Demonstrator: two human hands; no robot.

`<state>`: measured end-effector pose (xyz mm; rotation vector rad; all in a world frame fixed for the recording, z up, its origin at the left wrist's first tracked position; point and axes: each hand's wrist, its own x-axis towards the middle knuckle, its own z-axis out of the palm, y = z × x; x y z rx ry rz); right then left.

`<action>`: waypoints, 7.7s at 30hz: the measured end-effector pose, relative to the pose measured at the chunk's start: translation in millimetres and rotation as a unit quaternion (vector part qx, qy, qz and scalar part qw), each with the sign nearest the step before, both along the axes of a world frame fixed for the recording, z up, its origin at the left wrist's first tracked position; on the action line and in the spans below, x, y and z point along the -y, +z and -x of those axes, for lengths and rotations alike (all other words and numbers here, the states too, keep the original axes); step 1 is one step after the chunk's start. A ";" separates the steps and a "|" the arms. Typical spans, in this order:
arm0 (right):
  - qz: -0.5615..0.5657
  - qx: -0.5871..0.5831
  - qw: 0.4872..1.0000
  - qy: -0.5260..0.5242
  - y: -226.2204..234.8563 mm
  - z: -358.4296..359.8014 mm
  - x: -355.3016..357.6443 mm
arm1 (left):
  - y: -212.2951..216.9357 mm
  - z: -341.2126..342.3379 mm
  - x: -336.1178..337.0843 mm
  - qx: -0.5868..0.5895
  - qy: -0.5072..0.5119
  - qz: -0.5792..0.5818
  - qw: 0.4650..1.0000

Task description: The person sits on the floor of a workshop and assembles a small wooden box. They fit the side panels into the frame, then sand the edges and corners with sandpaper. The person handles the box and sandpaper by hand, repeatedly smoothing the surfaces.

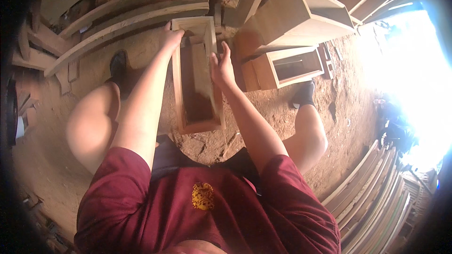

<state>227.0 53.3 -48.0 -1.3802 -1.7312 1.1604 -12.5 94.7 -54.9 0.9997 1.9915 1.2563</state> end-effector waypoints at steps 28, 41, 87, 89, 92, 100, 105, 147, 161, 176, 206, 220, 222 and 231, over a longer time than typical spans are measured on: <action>0.059 0.013 0.998 0.029 -13.5 -44.9 69.0 | -27.7 7.6 -11.7 -0.012 0.024 -0.011 1.000; 0.002 0.141 0.988 -0.070 26.0 -88.5 141.3 | 19.3 -6.6 6.7 0.035 0.018 0.008 0.999; 0.015 0.152 0.986 0.062 38.7 -116.8 179.9 | -49.7 0.9 -28.8 0.031 0.048 -0.144 0.988; 0.014 0.132 0.990 0.050 38.1 -121.1 185.0 | -31.6 -2.8 -19.3 0.044 0.041 -0.117 0.991; -0.005 0.153 0.987 0.055 31.9 -108.1 156.3 | -9.6 -6.6 -7.9 0.031 0.023 -0.075 0.996; -0.020 0.189 0.978 0.085 38.0 -117.0 177.4 | -20.0 0.8 -9.4 0.040 0.029 -0.090 0.995; -0.040 0.189 0.979 0.059 33.6 -93.3 146.2 | -40.7 8.6 -24.3 0.082 0.052 -0.103 0.990; -0.036 0.151 0.985 0.070 39.3 -114.6 183.3 | -38.7 6.4 -23.8 0.035 0.023 -0.154 0.987; 0.010 0.177 0.983 0.040 33.9 -102.7 176.2 | -19.5 2.5 -11.4 -0.029 -0.017 -0.009 0.999; 0.059 0.183 0.981 0.018 23.7 -84.8 160.9 | 1.1 -4.6 3.9 -0.047 0.001 -0.010 0.999; -0.104 0.151 0.983 0.009 14.9 70.1 -154.7 | -8.6 -4.3 -10.0 0.010 0.017 0.011 1.000; -0.060 0.206 0.977 0.011 9.4 11.1 -36.1 | -10.4 6.1 -8.1 -0.012 -0.009 0.023 1.000; -0.037 0.171 0.984 0.010 21.9 0.9 5.9 | -6.3 4.0 -0.7 -0.053 0.020 0.020 0.998; -0.012 0.201 0.979 0.042 19.0 -68.0 139.0 | -19.5 14.0 -10.9 -0.026 -0.002 0.023 0.999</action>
